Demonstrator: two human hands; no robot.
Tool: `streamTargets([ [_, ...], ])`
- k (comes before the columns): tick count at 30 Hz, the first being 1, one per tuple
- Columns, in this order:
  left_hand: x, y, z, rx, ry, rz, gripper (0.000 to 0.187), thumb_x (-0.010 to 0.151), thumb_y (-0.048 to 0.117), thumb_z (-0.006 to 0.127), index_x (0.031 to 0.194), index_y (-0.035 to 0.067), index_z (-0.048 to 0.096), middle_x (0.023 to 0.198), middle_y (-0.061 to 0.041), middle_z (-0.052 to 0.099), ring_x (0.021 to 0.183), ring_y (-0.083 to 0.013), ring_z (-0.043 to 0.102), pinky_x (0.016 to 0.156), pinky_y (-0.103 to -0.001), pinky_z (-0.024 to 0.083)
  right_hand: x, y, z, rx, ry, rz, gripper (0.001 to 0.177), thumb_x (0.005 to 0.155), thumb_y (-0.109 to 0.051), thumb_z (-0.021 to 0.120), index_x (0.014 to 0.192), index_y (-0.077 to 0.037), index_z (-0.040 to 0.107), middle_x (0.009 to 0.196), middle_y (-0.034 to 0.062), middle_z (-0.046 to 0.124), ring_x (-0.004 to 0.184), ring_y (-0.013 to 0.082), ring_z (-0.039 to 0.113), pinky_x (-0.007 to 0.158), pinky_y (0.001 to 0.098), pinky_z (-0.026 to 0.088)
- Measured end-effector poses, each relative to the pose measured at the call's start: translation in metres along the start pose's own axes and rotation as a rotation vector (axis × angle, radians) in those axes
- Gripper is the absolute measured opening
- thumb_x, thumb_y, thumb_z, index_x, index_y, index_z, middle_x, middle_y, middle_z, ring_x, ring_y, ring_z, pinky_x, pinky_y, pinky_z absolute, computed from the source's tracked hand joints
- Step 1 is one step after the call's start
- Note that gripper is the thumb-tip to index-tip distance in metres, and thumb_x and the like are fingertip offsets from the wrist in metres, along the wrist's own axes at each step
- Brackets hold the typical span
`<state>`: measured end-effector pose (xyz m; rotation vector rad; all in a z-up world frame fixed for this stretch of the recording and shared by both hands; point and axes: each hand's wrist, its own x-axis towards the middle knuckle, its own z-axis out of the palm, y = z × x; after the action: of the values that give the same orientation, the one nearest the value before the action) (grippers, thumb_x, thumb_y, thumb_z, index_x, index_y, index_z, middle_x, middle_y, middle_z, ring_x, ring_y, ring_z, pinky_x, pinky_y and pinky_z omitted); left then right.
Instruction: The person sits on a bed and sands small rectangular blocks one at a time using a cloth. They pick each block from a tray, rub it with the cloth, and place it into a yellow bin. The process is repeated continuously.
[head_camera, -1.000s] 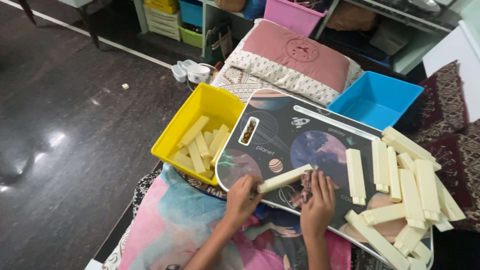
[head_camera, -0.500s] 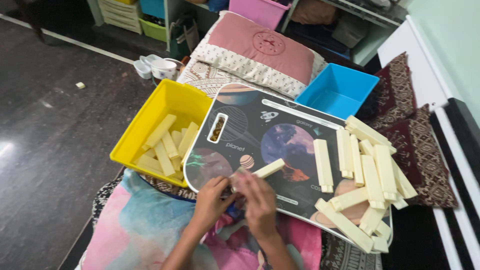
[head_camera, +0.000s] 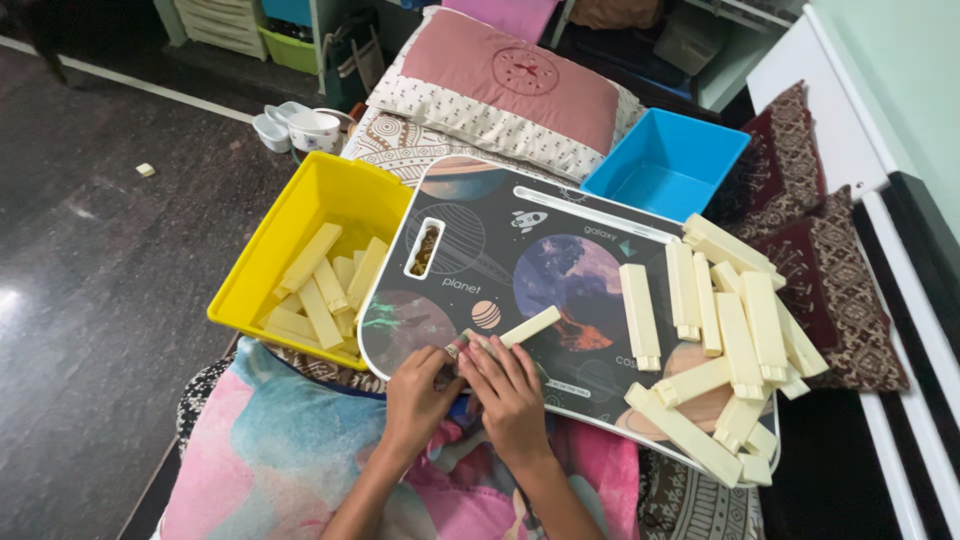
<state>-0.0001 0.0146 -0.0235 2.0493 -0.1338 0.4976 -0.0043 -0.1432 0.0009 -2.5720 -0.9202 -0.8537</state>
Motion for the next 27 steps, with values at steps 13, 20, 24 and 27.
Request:
streamTargets([
  [13,0.003,0.002,-0.004,0.008,-0.047,0.055,0.028,0.074,0.019,0.084,0.099,0.009,0.075,0.09,-0.008,0.071,0.084,-0.0295,0.068,0.071,-0.04,0.055,-0.01,0.029,0.0,-0.054,0.097,0.109,0.048,0.086,-0.005,0.061,0.133,-0.011,0.067,0.142,0.0097,0.06,0.135,0.0355,0.054,0.114,0.0536,0.04],
  [20,0.004,0.01,-0.007,-0.035,-0.103,-0.143,0.033,0.088,0.024,0.077,0.119,0.012,0.07,0.087,-0.008,0.07,0.08,-0.0266,0.068,0.071,-0.039,0.054,-0.018,0.048,0.001,-0.036,0.183,0.437,0.063,0.082,0.012,0.048,0.142,-0.004,0.061,0.154,0.0173,0.051,0.141,0.0423,0.049,0.118,0.0543,0.037],
  [24,0.002,0.013,-0.005,0.064,0.006,-0.022,0.033,0.084,0.019,0.08,0.114,0.011,0.072,0.096,-0.012,0.067,0.09,-0.0317,0.065,0.078,-0.042,0.052,-0.02,0.049,0.002,0.008,0.168,0.496,0.058,0.085,0.008,0.051,0.142,0.0,0.058,0.155,0.0188,0.05,0.139,0.0426,0.049,0.114,0.0521,0.038],
  [27,0.0,0.011,-0.006,0.007,0.073,0.09,0.037,0.079,0.015,0.08,0.114,0.006,0.07,0.109,-0.014,0.067,0.097,-0.0349,0.065,0.082,-0.042,0.052,-0.02,0.05,0.003,-0.005,0.155,0.492,0.054,0.087,0.006,0.051,0.141,0.002,0.058,0.154,0.0182,0.052,0.14,0.0425,0.049,0.114,0.0513,0.039],
])
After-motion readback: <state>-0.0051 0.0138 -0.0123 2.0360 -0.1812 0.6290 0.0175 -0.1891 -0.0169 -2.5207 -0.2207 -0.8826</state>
